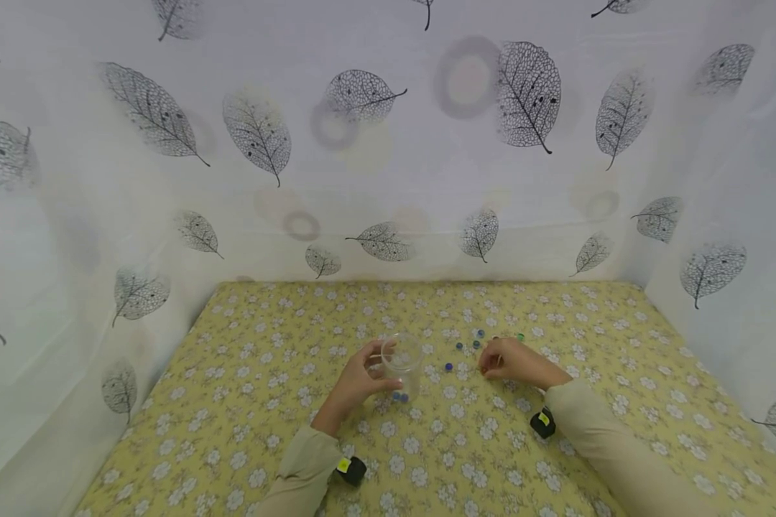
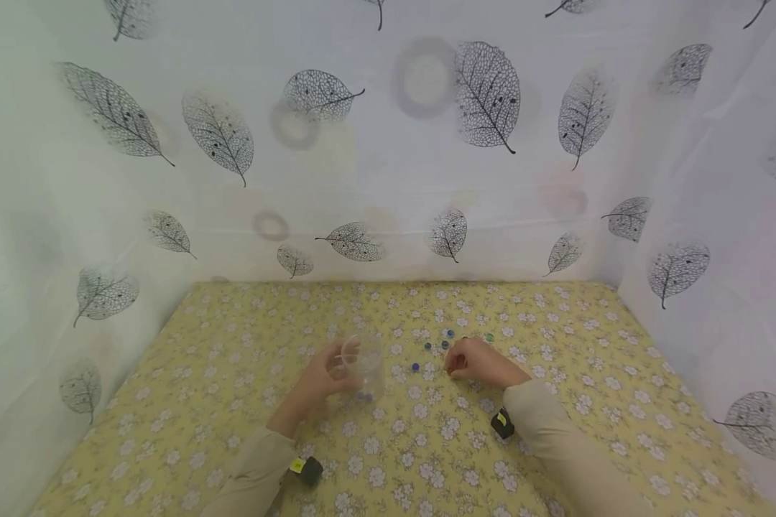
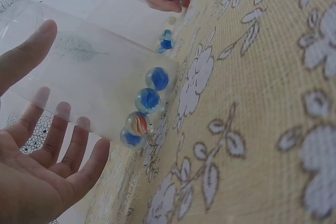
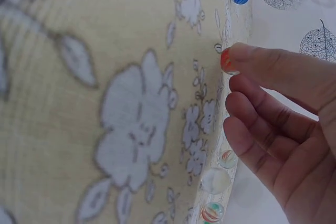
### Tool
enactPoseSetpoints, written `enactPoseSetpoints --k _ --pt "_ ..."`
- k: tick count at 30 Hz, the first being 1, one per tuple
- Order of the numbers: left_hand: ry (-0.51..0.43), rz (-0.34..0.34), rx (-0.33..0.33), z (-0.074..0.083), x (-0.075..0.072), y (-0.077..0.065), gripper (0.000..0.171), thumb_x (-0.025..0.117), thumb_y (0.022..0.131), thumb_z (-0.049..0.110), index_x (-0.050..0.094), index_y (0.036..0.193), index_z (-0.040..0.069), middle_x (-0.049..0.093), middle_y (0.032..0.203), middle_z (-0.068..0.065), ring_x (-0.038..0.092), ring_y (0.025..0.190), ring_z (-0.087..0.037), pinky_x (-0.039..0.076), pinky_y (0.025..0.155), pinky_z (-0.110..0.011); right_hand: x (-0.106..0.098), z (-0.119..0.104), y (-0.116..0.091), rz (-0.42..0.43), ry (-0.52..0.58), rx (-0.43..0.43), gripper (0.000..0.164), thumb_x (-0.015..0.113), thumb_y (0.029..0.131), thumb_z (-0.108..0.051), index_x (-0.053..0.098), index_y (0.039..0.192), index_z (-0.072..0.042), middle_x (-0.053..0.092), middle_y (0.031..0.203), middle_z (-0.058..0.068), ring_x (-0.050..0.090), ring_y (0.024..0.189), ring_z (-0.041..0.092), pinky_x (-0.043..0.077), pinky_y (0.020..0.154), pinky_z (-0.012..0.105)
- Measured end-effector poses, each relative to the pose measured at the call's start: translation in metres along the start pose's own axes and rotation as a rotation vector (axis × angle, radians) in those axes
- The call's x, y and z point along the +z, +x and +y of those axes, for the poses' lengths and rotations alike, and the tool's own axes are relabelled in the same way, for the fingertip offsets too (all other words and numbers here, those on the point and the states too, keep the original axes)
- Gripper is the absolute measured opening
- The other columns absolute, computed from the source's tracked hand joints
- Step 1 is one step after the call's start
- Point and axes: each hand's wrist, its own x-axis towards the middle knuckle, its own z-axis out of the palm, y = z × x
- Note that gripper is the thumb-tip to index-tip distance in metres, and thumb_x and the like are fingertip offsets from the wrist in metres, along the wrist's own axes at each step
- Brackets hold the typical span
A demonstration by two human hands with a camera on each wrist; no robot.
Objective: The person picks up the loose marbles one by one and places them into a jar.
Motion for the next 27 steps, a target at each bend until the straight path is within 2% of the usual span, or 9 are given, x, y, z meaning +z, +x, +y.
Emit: enactPoseSetpoints --k 10,17,23,27 --pt "-0.006 -0.008 -0.008 -0.001 -0.001 0.000 0.071 0.078 0.077 0.014 0.043 0.139 0.010 0.044 0.137 -0.021 0.048 0.124 -0.039 0.051 0.096 -0.040 0.002 0.004 0.000 -0.017 0.006 -0.002 0.009 0.070 0.082 -0.007 0.070 0.090 -0.011 0.067 0.088 0.001 0.060 0.073 0.002 0.053 0.064 0.019" --pt "0.011 -0.003 0.002 0.000 0.000 0.000 0.071 0.079 0.076 0.014 0.043 0.138 0.010 0.044 0.137 -0.020 0.048 0.124 -0.038 0.050 0.098 -0.040 0.004 0.008 0.001 0.002 -0.007 -0.013 0.010 0.071 0.082 -0.008 0.070 0.090 -0.012 0.067 0.089 0.001 0.060 0.075 0.004 0.053 0.065 0.019" --pt "0.014 0.001 -0.008 -0.001 0.000 0.001 0.071 0.078 0.076 0.014 0.044 0.138 0.010 0.045 0.137 -0.020 0.049 0.123 -0.039 0.051 0.097 -0.041 -0.002 -0.001 -0.002 0.020 0.005 0.024 0.006 0.069 0.084 -0.010 0.070 0.089 -0.013 0.066 0.086 -0.003 0.058 0.074 0.002 0.052 0.064 0.020" --pt "0.011 0.000 -0.013 -0.001 -0.001 0.001 0.070 0.078 0.077 0.013 0.044 0.138 0.011 0.044 0.137 -0.019 0.049 0.123 -0.038 0.052 0.095 -0.041 -0.012 -0.011 -0.001 0.059 -0.022 -0.001 0.005 0.068 0.084 -0.008 0.070 0.089 -0.008 0.066 0.085 0.000 0.058 0.073 0.005 0.052 0.063 0.021"
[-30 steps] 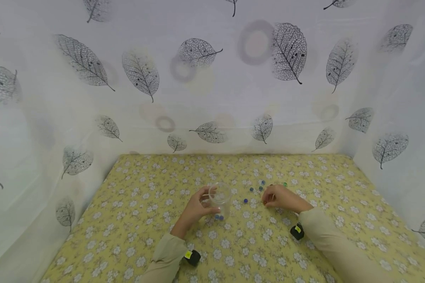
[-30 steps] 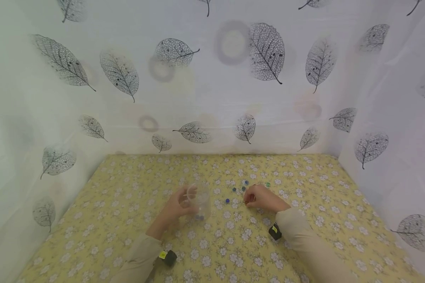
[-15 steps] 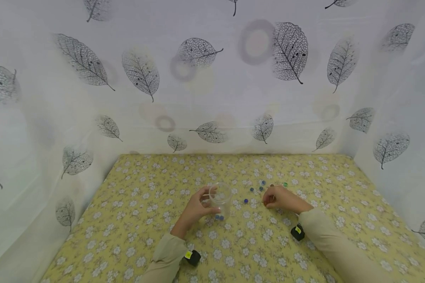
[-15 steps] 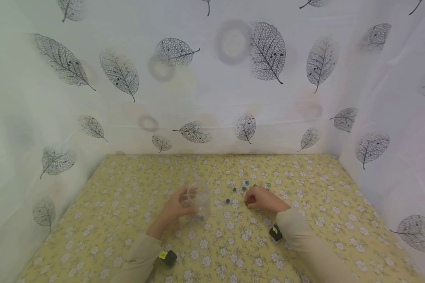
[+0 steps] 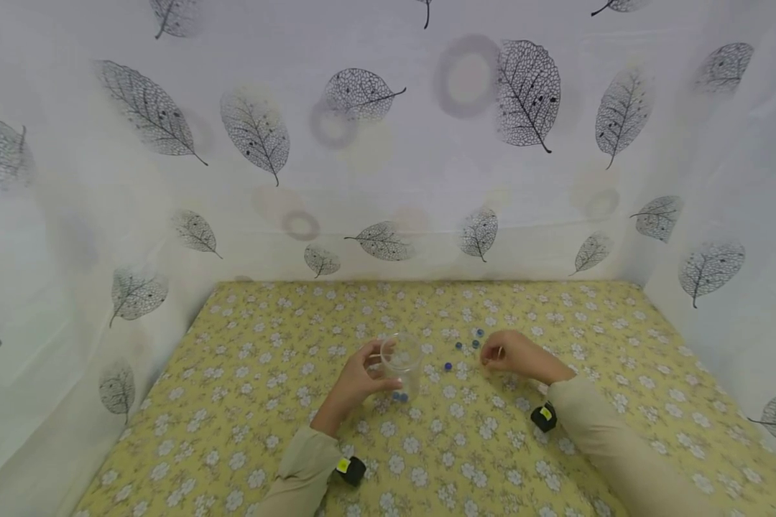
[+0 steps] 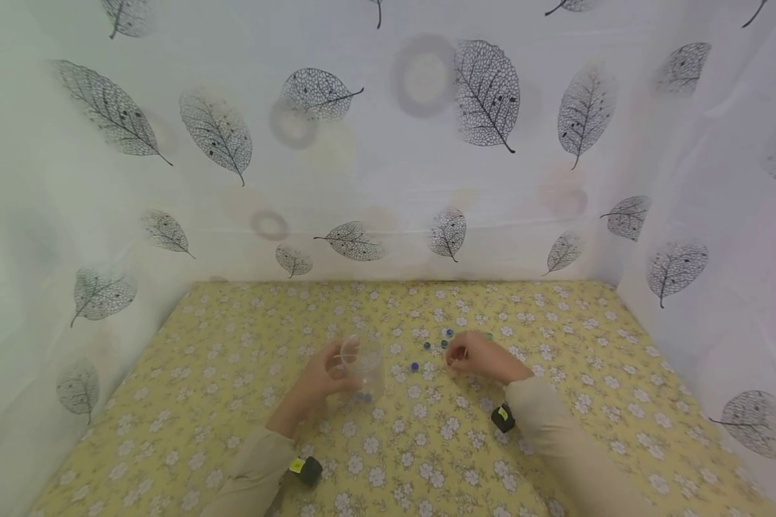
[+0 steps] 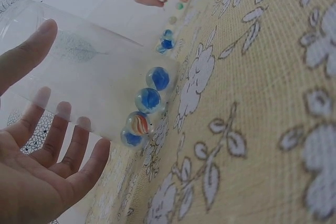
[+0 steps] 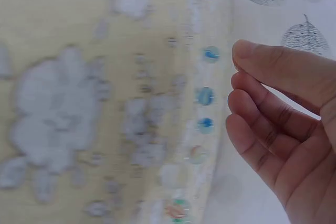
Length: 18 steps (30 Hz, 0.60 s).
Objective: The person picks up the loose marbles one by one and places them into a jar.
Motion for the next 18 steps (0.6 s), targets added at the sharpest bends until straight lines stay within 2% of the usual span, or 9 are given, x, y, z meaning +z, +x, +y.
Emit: enactPoseSetpoints --k 9,18 --pt "-0.011 -0.009 -0.004 0.001 -0.001 -0.001 0.070 0.077 0.078 0.012 0.042 0.139 0.010 0.043 0.139 -0.019 0.048 0.124 -0.040 0.052 0.095 -0.042 -0.019 -0.021 0.010 0.071 -0.079 -0.036 0.009 0.069 0.084 -0.010 0.070 0.092 -0.007 0.067 0.087 0.002 0.060 0.076 0.010 0.053 0.066 0.023" --pt "0.003 -0.008 0.014 0.000 0.000 -0.001 0.070 0.078 0.077 0.014 0.043 0.138 0.011 0.043 0.137 -0.020 0.049 0.124 -0.040 0.052 0.095 -0.041 -0.029 -0.047 0.027 0.113 -0.067 -0.032 0.012 0.070 0.084 -0.014 0.070 0.096 -0.012 0.068 0.091 0.000 0.060 0.079 0.010 0.054 0.070 0.029"
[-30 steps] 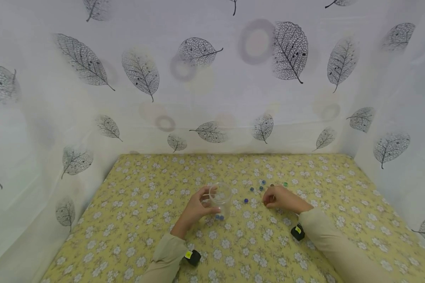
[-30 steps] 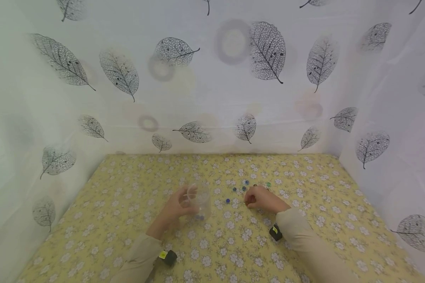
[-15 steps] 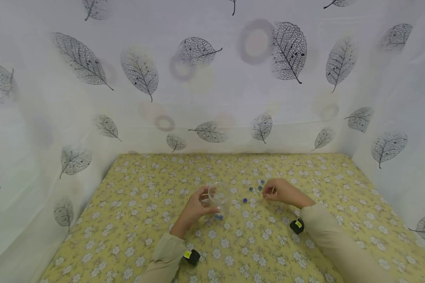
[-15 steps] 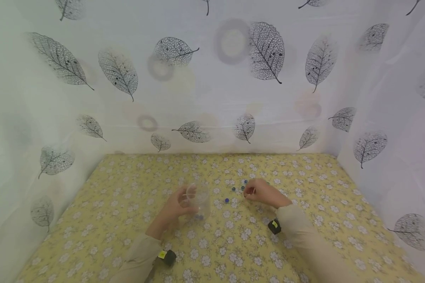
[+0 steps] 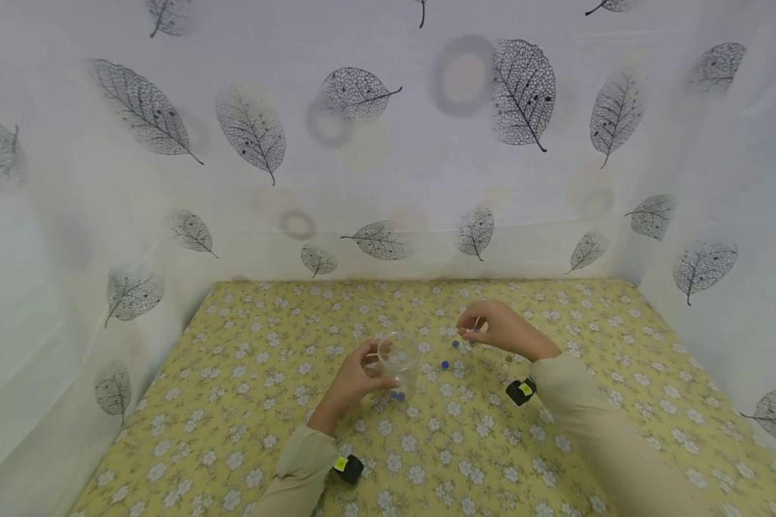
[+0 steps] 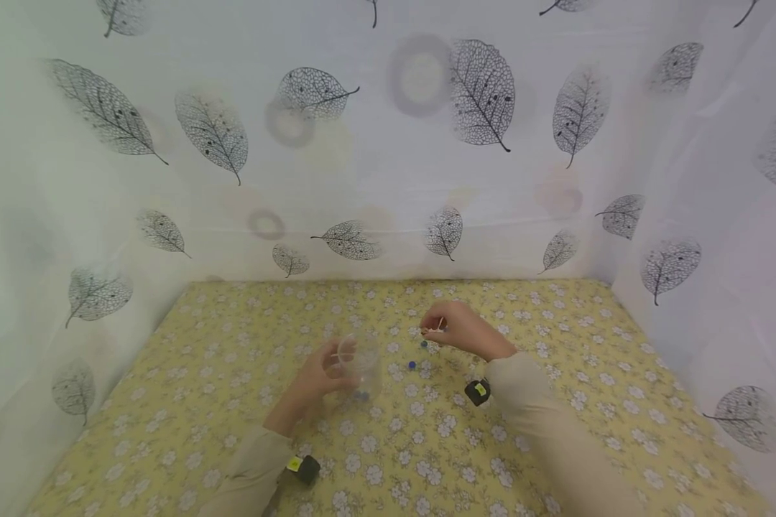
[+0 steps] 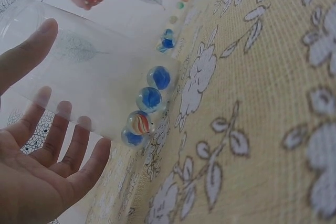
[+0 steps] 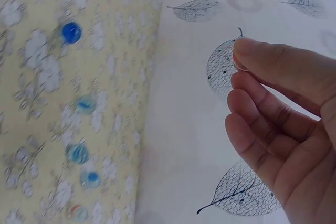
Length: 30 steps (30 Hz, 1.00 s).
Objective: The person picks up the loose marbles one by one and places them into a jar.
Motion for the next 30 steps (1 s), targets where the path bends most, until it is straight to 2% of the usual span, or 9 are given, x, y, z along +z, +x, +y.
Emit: enactPoseSetpoints --k 5,10,16,19,22,30 --pt "0.028 0.008 0.021 -0.001 0.000 0.000 0.071 0.079 0.077 0.019 0.043 0.137 0.010 0.044 0.136 -0.020 0.050 0.121 -0.039 0.053 0.093 -0.040 0.000 -0.011 0.009 0.011 0.002 -0.021 0.013 0.068 0.086 -0.016 0.069 0.099 -0.013 0.068 0.094 -0.001 0.060 0.081 0.011 0.055 0.075 0.035" --pt "0.004 0.015 -0.017 0.000 0.000 0.000 0.070 0.079 0.076 0.015 0.045 0.137 0.013 0.045 0.137 -0.017 0.050 0.123 -0.037 0.053 0.094 -0.039 0.001 -0.021 0.017 0.020 -0.021 -0.057 0.014 0.068 0.086 -0.018 0.069 0.099 -0.012 0.067 0.093 0.000 0.060 0.081 0.012 0.055 0.074 0.034" --pt "0.001 0.014 -0.023 0.002 0.001 0.001 0.067 0.077 0.078 0.012 0.044 0.137 0.011 0.044 0.137 -0.019 0.049 0.123 -0.038 0.052 0.095 -0.041 0.006 -0.033 0.027 0.025 -0.009 -0.118 0.013 0.069 0.086 -0.016 0.070 0.098 -0.011 0.068 0.093 0.002 0.062 0.082 0.015 0.056 0.075 0.036" --pt "0.005 0.015 -0.026 0.002 0.001 0.001 0.067 0.077 0.078 0.011 0.045 0.136 0.011 0.045 0.137 -0.020 0.049 0.124 -0.039 0.052 0.096 -0.042 0.010 -0.039 0.031 0.023 0.000 -0.143 0.013 0.069 0.086 -0.016 0.071 0.097 -0.012 0.069 0.094 0.002 0.062 0.084 0.016 0.057 0.075 0.036" --pt "0.015 0.020 -0.026 0.003 0.001 0.001 0.067 0.077 0.078 0.011 0.045 0.137 0.011 0.046 0.136 -0.019 0.048 0.124 -0.038 0.050 0.098 -0.043 0.014 -0.044 0.036 0.008 0.002 -0.165 0.012 0.069 0.086 -0.018 0.072 0.097 -0.013 0.069 0.096 0.001 0.063 0.085 0.015 0.056 0.076 0.030" --pt "0.011 0.012 -0.021 0.003 0.000 0.000 0.066 0.076 0.079 0.010 0.044 0.137 0.010 0.045 0.137 -0.019 0.046 0.125 -0.039 0.048 0.100 -0.046 0.025 -0.054 0.045 -0.027 0.033 -0.243 0.012 0.068 0.086 -0.015 0.071 0.097 -0.010 0.068 0.095 0.002 0.062 0.084 0.013 0.056 0.075 0.027"
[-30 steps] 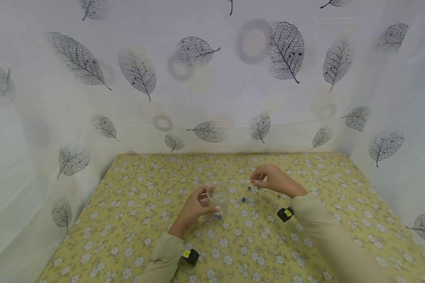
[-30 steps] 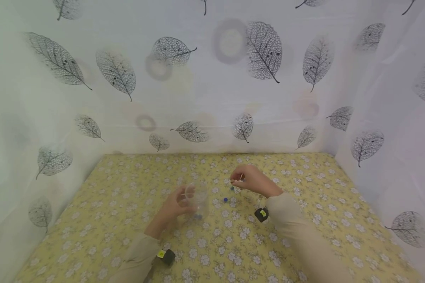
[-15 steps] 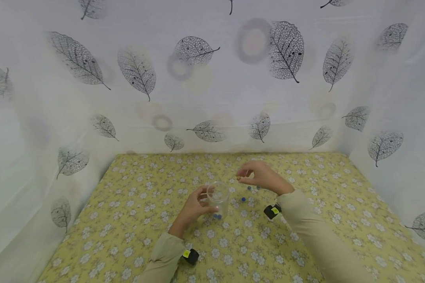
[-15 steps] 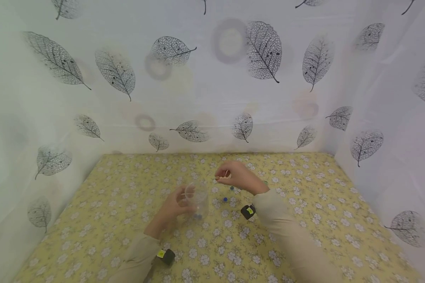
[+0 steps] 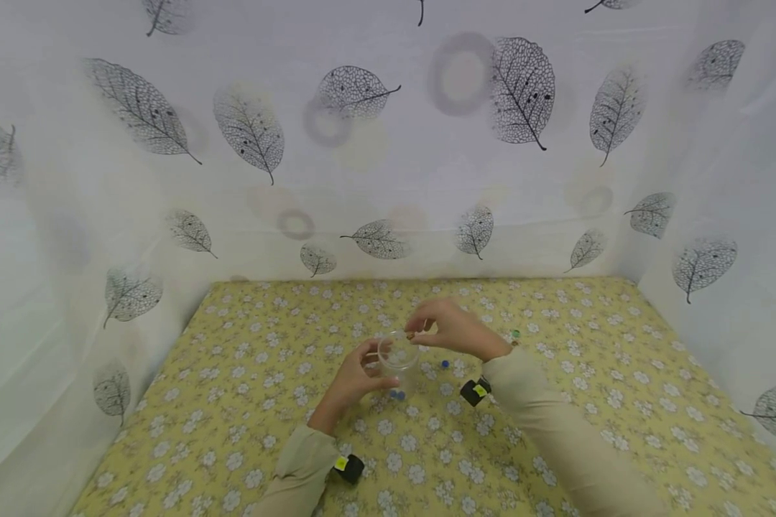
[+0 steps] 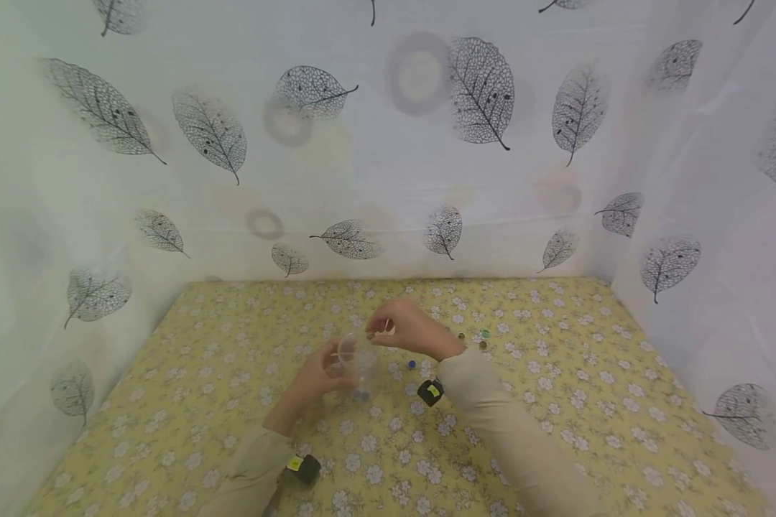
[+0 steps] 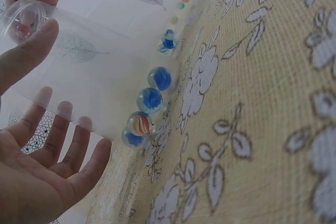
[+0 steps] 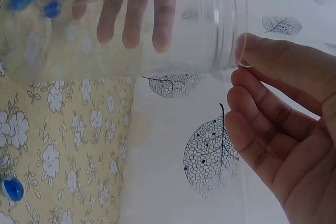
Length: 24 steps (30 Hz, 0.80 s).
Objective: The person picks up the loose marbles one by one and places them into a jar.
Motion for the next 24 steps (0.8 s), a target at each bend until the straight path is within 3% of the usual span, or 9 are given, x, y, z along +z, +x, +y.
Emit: enactPoseSetpoints --k 14,24 --pt "-0.016 -0.009 -0.001 -0.001 0.000 0.000 0.067 0.076 0.079 0.011 0.044 0.137 0.010 0.044 0.137 -0.019 0.046 0.126 -0.039 0.047 0.101 -0.047 0.001 -0.002 -0.001 0.000 -0.014 -0.005 0.013 0.068 0.086 -0.016 0.070 0.097 -0.010 0.068 0.096 0.003 0.062 0.084 0.014 0.057 0.075 0.034" --pt "-0.014 -0.001 -0.011 0.002 0.001 -0.002 0.068 0.077 0.078 0.014 0.044 0.137 0.009 0.044 0.138 -0.018 0.044 0.127 -0.037 0.046 0.103 -0.046 -0.012 0.011 -0.029 0.063 0.030 0.091 0.012 0.068 0.087 -0.017 0.070 0.098 -0.015 0.065 0.094 -0.002 0.060 0.081 0.010 0.055 0.071 0.031"
